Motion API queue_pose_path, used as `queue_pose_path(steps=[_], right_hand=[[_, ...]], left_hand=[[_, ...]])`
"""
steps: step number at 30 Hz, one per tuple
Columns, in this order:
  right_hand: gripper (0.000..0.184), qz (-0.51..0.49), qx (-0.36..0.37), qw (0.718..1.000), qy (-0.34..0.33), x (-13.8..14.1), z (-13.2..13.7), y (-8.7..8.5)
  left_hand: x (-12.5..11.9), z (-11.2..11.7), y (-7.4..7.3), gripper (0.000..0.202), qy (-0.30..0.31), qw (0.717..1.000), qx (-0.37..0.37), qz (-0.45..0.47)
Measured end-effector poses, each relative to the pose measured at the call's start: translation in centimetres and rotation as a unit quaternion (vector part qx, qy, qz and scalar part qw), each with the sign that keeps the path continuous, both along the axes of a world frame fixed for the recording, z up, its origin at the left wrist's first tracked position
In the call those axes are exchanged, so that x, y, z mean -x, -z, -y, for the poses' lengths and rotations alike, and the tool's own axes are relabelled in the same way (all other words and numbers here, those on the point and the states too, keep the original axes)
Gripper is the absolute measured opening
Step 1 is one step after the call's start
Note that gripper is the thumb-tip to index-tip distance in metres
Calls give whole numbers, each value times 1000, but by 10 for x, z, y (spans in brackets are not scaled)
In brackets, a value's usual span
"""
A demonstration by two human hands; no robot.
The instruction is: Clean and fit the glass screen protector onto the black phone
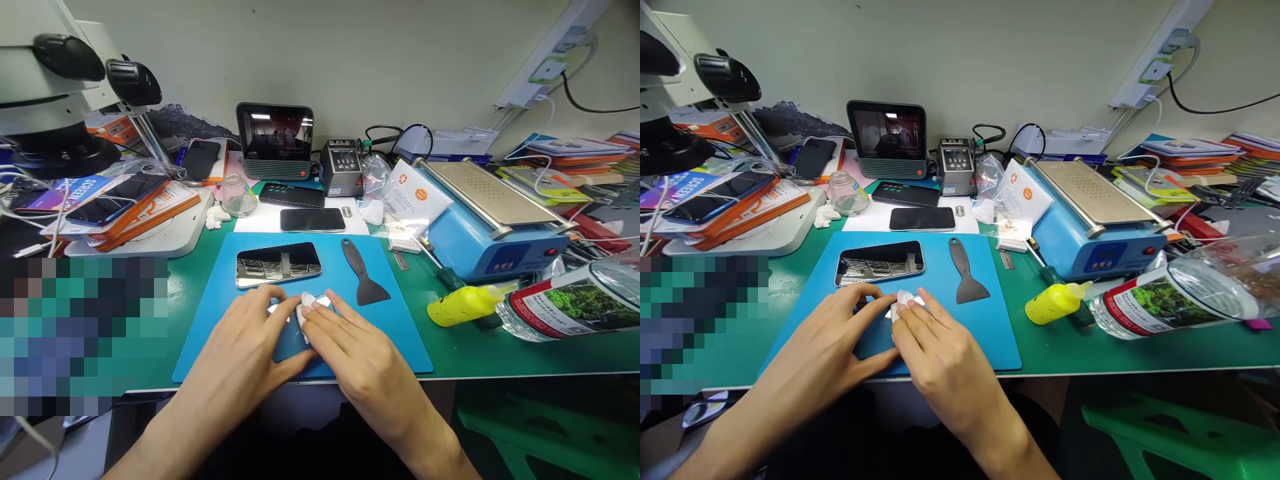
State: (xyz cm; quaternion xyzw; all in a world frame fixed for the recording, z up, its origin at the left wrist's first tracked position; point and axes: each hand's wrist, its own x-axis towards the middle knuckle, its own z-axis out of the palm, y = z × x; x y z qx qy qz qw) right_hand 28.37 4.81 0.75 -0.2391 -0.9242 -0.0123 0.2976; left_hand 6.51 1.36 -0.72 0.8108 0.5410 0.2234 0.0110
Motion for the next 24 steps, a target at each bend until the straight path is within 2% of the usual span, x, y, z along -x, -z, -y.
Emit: queue_pose_path(steps=[2, 6, 8, 11, 17, 21, 24], right_hand=[[34, 0, 31, 1000, -6, -2, -8, -4], [34, -17, 151, 988, -35, -4, -29, -9], [29, -29, 185, 982, -26, -3, -37, -10], [15, -43, 196, 980, 9, -2, -42, -9], [9, -51, 205, 976, 46, 3, -39, -5], [10, -40, 200, 979, 27, 6, -42, -4], [12, -28, 169, 985, -2, 7, -44, -2]], left_hand=[[0, 0, 0, 59, 0, 1000, 3, 2], [1, -3, 0, 59, 7, 1000, 0, 8], [2, -4, 0, 59, 13, 1000, -4, 15], [4, -6, 1, 62, 17, 999, -9, 26], [7, -6, 6, 62, 8, 999, -9, 44], [6, -6, 9, 60, 4, 999, -9, 52], [6, -6, 12, 61, 3, 998, -9, 56]])
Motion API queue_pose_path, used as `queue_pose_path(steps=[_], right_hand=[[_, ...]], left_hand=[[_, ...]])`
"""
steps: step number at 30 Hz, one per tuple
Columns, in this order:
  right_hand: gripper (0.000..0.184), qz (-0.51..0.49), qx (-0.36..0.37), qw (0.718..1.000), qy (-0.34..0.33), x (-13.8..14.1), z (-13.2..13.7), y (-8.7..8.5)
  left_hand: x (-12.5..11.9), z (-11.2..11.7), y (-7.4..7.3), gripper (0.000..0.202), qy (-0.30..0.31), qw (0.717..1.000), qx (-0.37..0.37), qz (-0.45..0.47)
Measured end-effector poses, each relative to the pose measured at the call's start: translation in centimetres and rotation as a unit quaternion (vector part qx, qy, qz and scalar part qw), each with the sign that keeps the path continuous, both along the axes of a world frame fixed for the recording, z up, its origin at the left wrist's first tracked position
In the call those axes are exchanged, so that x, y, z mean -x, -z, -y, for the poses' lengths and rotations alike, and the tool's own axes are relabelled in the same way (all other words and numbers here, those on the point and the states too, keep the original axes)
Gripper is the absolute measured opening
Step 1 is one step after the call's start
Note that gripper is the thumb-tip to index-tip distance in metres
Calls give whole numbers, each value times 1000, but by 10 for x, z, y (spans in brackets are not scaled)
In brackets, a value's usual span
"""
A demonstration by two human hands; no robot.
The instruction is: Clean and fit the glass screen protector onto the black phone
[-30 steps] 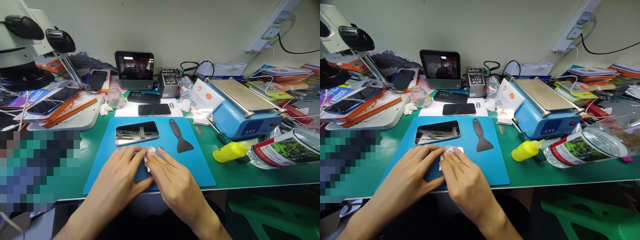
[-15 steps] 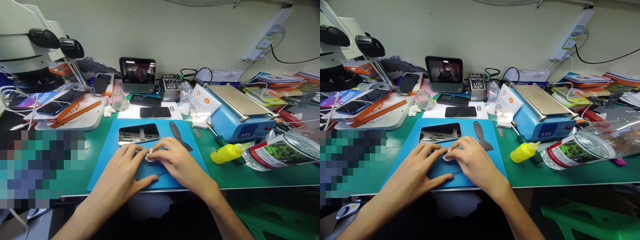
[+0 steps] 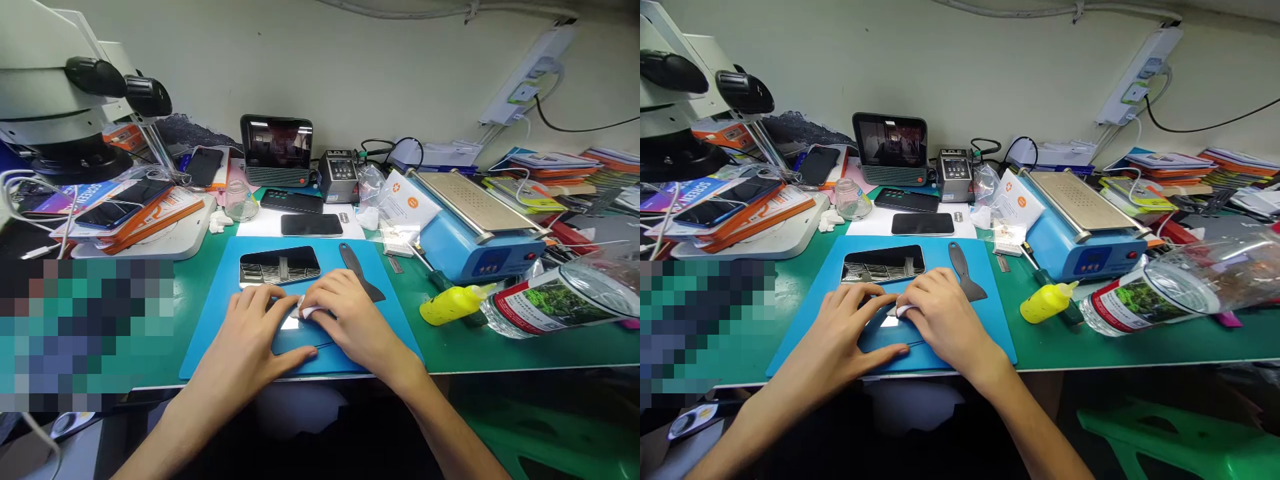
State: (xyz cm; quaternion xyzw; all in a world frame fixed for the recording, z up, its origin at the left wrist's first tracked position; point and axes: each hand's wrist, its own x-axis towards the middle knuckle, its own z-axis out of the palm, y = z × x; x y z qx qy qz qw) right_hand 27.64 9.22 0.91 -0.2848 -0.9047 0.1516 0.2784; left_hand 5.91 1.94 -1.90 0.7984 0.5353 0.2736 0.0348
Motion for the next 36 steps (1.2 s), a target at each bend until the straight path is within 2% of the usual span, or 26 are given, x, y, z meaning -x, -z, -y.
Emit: queue_pose_path(steps=[4, 8, 15, 26, 29, 32, 36], right_hand=[[20, 11, -58, 998, -31, 1, -2, 5], [20, 31, -84, 995, -45, -2, -3, 5], [14, 68, -78, 994, -23, -16, -2, -2], [17, 73, -61, 995, 1, -38, -2, -7], [18, 43, -52, 998, 16, -29, -5, -11], [17, 16, -45, 998, 28, -8, -5, -12], [9, 38, -47, 998, 24, 13, -4, -6]], left_hand=[[0, 0, 1, 61, -1, 1000, 0, 3], [0, 0, 0, 57, -1, 1000, 3, 3], [0, -1, 0, 62, -4, 1000, 4, 7], [-1, -1, 3, 64, -10, 1000, 3, 9], [-1, -2, 4, 65, -12, 1000, -3, 5], [0, -2, 6, 62, -6, 1000, -11, 3], [3, -5, 13, 57, -4, 1000, -25, 13]])
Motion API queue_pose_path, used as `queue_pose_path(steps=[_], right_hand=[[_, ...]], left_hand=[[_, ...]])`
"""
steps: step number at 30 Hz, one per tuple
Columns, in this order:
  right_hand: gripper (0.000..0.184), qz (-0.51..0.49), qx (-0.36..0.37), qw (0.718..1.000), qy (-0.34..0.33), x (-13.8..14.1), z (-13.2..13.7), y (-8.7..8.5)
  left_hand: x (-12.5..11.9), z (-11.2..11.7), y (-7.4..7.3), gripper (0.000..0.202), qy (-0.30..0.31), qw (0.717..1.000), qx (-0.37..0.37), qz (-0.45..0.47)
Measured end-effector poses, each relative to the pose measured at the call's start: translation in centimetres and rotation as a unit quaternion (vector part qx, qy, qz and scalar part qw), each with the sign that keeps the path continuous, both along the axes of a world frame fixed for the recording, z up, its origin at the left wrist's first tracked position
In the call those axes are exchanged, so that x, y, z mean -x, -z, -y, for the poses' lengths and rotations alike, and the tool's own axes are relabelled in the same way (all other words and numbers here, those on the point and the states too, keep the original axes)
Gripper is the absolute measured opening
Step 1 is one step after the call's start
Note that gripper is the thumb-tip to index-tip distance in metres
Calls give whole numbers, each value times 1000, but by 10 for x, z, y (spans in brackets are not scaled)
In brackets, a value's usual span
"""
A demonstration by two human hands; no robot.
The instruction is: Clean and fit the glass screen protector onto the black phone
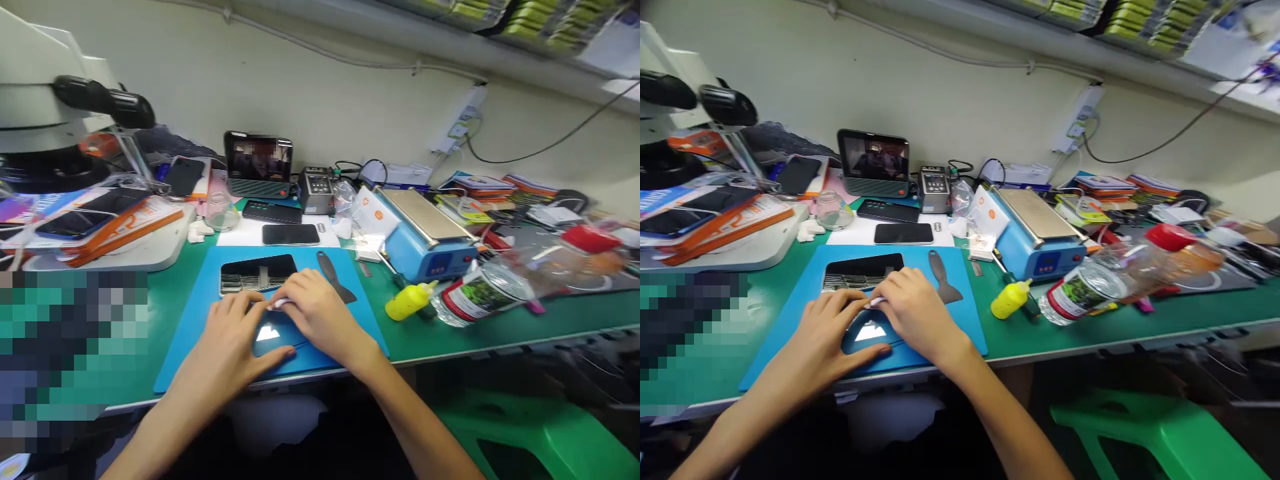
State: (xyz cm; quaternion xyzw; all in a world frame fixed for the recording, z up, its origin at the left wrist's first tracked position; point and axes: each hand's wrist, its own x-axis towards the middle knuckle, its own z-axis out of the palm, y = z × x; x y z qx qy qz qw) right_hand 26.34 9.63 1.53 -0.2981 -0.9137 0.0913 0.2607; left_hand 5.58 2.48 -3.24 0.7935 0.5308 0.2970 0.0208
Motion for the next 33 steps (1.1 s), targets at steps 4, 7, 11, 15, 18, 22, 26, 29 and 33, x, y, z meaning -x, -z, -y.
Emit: queue_pose_path(steps=[4, 7, 11, 15, 18, 22, 26, 29, 33], right_hand=[[11, 34, -2, 999, 8, -1, 1, 9], [11, 56, -10, 998, -1, -6, 2, 12], [17, 85, -22, 996, -20, -15, 3, 7], [21, 104, -28, 994, -21, -29, 4, 1], [24, 109, -26, 994, -21, -40, 3, -2], [23, 95, -14, 995, -27, -52, -4, -8], [16, 41, 2, 999, -4, -46, -3, -8], [16, 3, 2, 1000, 14, -25, 5, 2], [15, 6, -13, 1000, -6, -7, 11, 14]], left_hand=[[1, -2, 7, 57, 4, 1000, -2, 11], [1, -1, 7, 55, 0, 1000, 4, 10], [2, 0, 4, 54, 0, 1000, 13, 5], [2, 1, 2, 55, 2, 1000, 15, 4], [1, 2, 1, 57, 0, 1000, 16, 6], [0, 3, -1, 58, -5, 1000, 17, 12], [-1, 1, -4, 58, -5, 1000, 14, 17], [-2, 1, -5, 55, -7, 1000, 14, 17], [-2, 2, -5, 53, -8, 1000, 24, 14]])
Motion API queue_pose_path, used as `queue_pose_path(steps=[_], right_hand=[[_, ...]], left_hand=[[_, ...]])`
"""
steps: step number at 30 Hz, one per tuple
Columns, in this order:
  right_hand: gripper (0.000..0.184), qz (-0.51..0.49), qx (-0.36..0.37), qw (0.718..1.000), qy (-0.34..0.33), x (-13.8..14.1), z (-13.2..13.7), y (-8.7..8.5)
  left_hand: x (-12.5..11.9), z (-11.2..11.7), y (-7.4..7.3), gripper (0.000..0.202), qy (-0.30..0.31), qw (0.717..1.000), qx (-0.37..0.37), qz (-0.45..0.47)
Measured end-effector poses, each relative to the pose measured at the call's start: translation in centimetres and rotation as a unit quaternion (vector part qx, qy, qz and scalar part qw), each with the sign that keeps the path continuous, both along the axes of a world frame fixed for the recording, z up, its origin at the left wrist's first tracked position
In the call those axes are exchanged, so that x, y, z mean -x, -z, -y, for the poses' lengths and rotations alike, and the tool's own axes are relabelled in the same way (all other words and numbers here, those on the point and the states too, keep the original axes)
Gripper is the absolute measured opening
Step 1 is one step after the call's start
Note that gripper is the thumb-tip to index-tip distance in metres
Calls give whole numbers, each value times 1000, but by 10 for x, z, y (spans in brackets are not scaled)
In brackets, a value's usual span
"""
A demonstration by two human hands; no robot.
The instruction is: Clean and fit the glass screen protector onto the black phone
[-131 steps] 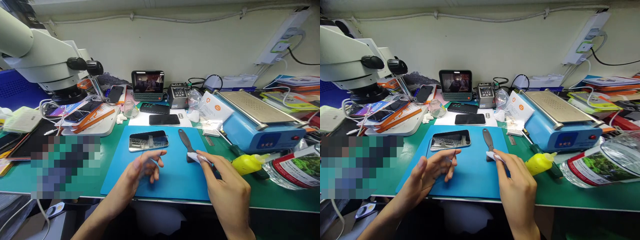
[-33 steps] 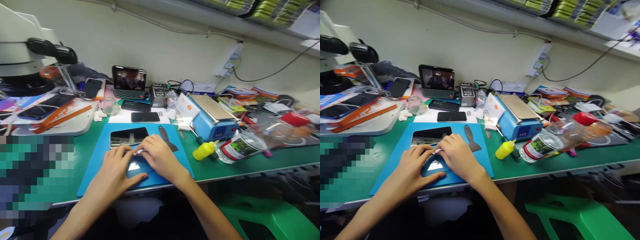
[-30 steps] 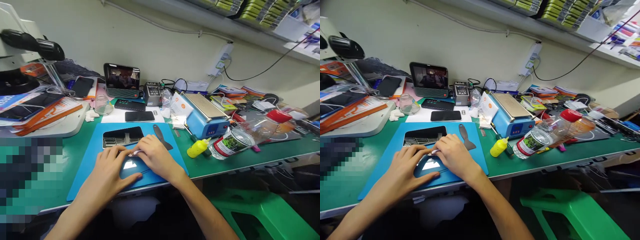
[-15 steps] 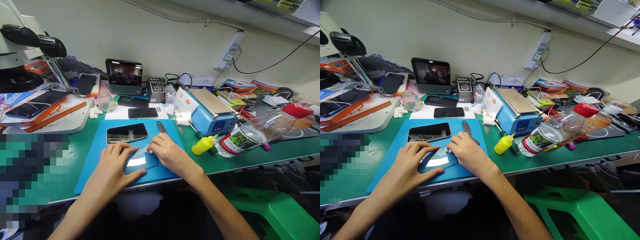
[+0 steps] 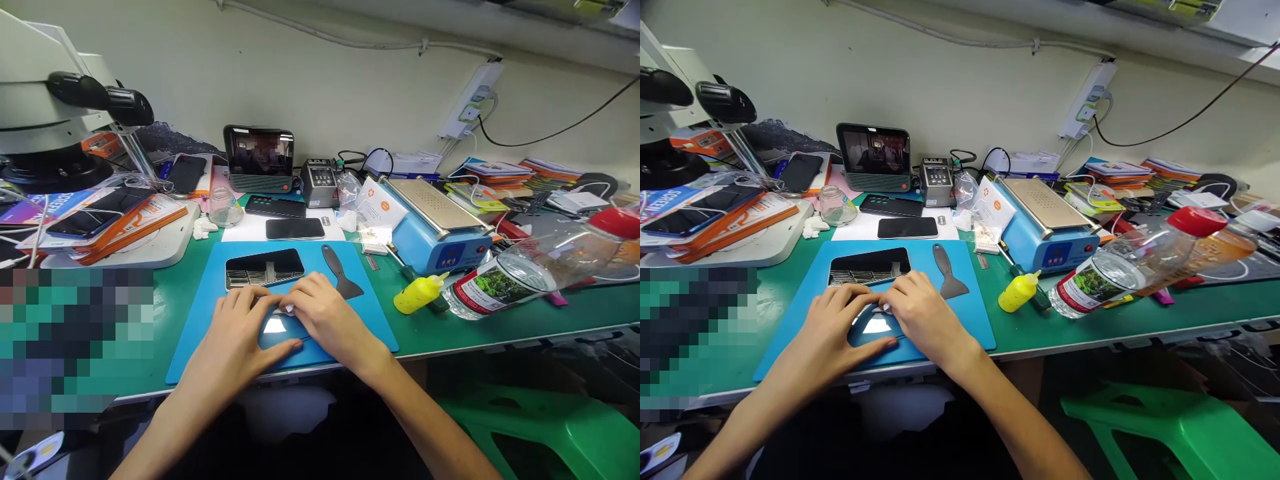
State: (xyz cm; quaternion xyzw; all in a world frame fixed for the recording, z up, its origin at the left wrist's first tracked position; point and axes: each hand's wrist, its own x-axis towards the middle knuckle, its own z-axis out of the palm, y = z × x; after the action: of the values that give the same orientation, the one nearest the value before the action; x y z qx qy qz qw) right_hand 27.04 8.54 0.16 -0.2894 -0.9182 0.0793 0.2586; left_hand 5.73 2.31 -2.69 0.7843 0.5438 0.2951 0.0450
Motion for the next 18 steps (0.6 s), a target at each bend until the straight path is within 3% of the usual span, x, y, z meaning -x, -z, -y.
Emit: queue_pose_path(steps=[4, 10, 14, 18], right_hand=[[20, 15, -12, 1000, -8, -19, -4, 0], [24, -30, -2, 999, 18, -53, 0, -14], [19, -87, 7, 995, 53, -36, 9, -18], [17, -50, 9, 998, 23, -11, 12, -7]], left_hand=[[1, 0, 1, 55, -1, 1000, 13, 1], [3, 0, 2, 56, -3, 1000, 18, 13], [3, 1, 2, 58, 2, 1000, 14, 10], [3, 2, 2, 54, 2, 1000, 15, 0]])
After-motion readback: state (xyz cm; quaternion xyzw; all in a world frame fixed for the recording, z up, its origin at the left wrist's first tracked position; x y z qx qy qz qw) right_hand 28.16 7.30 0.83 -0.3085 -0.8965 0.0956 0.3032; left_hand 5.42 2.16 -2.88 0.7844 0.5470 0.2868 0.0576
